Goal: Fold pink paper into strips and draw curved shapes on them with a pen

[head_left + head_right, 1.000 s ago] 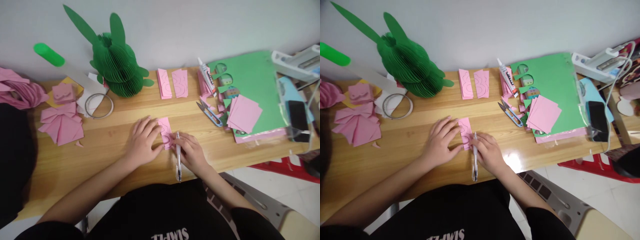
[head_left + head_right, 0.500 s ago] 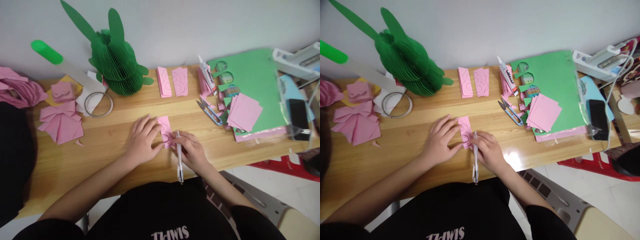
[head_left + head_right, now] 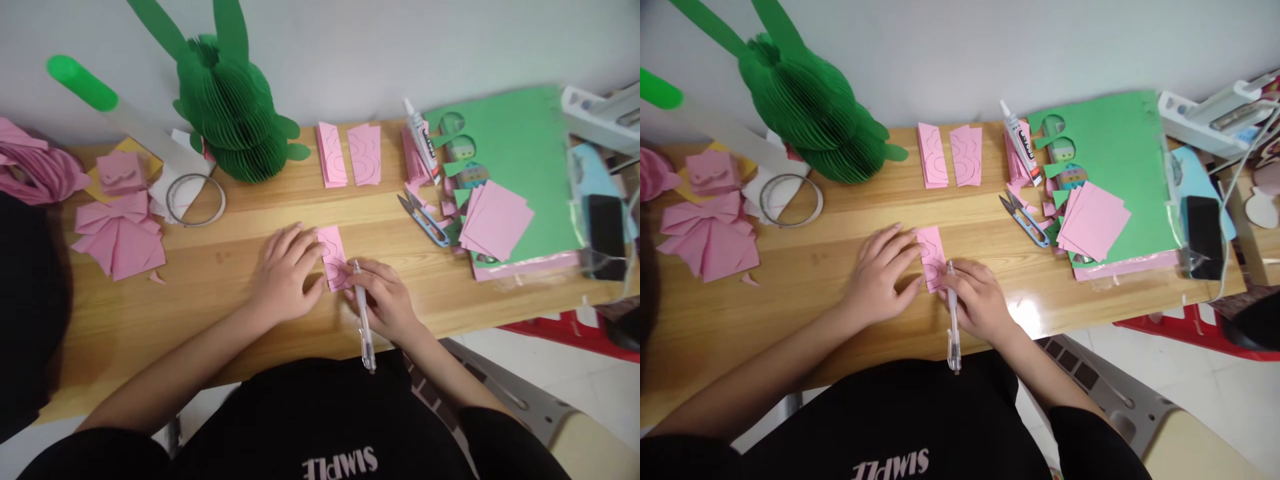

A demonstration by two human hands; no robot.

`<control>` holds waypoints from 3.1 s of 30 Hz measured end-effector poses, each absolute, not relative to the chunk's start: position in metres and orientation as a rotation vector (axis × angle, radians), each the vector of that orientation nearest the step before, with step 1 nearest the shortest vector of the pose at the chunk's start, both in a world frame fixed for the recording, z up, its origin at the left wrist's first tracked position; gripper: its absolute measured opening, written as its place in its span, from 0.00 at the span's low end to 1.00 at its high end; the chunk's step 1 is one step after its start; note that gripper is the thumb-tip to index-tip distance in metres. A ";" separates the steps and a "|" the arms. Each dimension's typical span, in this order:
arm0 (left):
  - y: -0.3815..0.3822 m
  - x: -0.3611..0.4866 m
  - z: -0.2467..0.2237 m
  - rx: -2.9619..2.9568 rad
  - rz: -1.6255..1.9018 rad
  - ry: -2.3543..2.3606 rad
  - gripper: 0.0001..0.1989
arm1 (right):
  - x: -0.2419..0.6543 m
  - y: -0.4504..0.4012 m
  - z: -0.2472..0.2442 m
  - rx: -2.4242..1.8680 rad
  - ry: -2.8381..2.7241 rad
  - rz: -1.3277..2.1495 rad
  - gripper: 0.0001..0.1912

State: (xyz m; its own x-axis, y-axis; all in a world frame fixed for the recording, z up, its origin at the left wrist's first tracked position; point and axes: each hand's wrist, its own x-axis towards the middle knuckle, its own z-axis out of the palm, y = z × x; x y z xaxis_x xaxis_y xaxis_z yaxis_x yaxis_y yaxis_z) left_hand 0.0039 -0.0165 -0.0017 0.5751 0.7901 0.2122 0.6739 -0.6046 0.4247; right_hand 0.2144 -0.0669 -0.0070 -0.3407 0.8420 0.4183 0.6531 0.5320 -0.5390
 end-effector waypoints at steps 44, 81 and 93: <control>-0.014 0.004 -0.008 2.555 0.609 1.211 0.18 | 0.215 -0.069 -0.010 -1.224 -2.086 0.410 0.13; -0.015 0.004 -0.007 2.515 0.581 1.216 0.23 | 0.215 -0.068 -0.007 -1.222 -2.103 0.407 0.13; -0.016 0.004 -0.007 2.509 0.588 1.224 0.21 | 0.216 -0.070 -0.009 -1.228 -2.179 0.339 0.15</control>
State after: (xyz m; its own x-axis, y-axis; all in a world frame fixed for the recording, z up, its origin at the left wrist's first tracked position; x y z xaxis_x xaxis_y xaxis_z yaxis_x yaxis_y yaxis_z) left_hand 0.0040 -0.0156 -0.0069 0.5558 0.7980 0.2330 0.6805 -0.5978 0.4239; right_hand 0.2157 -0.0699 -0.0093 -0.3853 0.8403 0.3815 0.6849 0.5374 -0.4920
